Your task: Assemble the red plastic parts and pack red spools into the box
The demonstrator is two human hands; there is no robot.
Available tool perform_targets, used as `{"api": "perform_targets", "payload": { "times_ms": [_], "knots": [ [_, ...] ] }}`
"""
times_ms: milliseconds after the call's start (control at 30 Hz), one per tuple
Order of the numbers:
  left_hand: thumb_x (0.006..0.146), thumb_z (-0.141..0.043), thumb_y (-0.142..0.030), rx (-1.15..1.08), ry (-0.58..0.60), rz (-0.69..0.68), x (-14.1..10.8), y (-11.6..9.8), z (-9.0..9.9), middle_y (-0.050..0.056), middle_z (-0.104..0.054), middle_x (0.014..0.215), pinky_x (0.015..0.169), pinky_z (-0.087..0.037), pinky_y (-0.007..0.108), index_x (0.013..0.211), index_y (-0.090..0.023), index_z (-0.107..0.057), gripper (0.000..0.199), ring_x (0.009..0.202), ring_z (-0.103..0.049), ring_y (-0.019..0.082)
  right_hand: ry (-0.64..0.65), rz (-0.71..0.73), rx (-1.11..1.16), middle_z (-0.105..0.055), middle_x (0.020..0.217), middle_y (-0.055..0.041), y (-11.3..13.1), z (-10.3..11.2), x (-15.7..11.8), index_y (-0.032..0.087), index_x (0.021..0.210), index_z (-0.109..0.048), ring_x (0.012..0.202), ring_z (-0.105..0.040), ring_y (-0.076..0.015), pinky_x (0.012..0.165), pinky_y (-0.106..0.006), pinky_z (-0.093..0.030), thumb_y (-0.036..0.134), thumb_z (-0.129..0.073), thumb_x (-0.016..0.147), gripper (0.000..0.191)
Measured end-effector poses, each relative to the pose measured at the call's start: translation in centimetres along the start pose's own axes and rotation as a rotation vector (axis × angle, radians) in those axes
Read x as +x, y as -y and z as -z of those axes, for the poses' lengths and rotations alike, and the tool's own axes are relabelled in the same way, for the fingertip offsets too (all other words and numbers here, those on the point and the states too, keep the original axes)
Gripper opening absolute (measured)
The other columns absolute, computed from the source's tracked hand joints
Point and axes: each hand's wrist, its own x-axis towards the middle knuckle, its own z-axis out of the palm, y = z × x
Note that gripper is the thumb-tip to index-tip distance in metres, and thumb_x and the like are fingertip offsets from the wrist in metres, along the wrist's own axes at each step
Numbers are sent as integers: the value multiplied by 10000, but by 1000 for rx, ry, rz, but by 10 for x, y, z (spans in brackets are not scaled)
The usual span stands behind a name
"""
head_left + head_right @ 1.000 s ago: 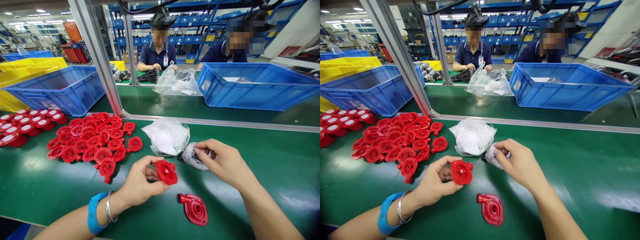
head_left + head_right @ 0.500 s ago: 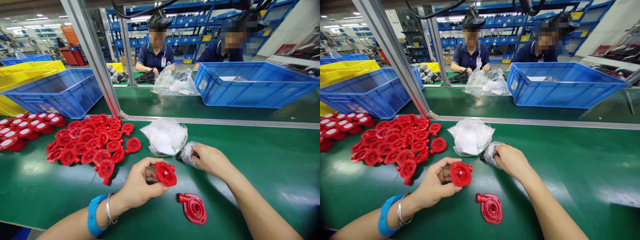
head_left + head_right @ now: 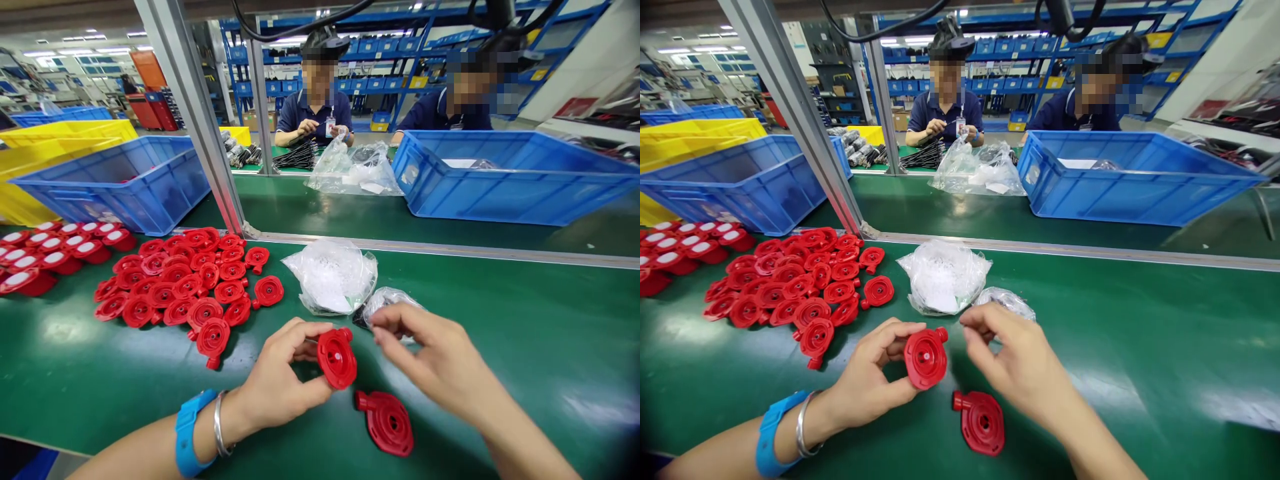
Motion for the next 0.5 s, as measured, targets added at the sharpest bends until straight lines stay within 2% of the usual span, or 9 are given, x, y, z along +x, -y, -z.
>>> {"api": "perform_targets", "payload": {
  "times_ms": [133,300,500],
  "knots": [
    [734,-728,-115,63,-9,-87,-1,3,1,-7,-565,1059,826,-591,273,1237,-312,-552,568,914,-691,142,34,101,176,-637,768,20,26,-20,-4,204,913,-610,652,-595,-75,591,-177,-489,123,-565,882,98],
    [726,-722,-86,153,-31,-160,-3,3,2,-14,-569,1027,805,-591,250,1254,-315,-537,605,888,-674,120,23,188,195,-606,854,-33,24,-32,-5,183,946,-627,765,-602,-104,681,-218,-521,108,-579,884,108],
    [708,-731,-75,173,-56,-189,-3,1,2,-10,-573,1012,793,-592,221,1245,-280,-543,605,863,-671,106,35,232,165,-604,860,-45,21,-35,-4,172,971,-624,775,-593,-110,686,-231,-523,84,-576,885,132]
  ]
}}
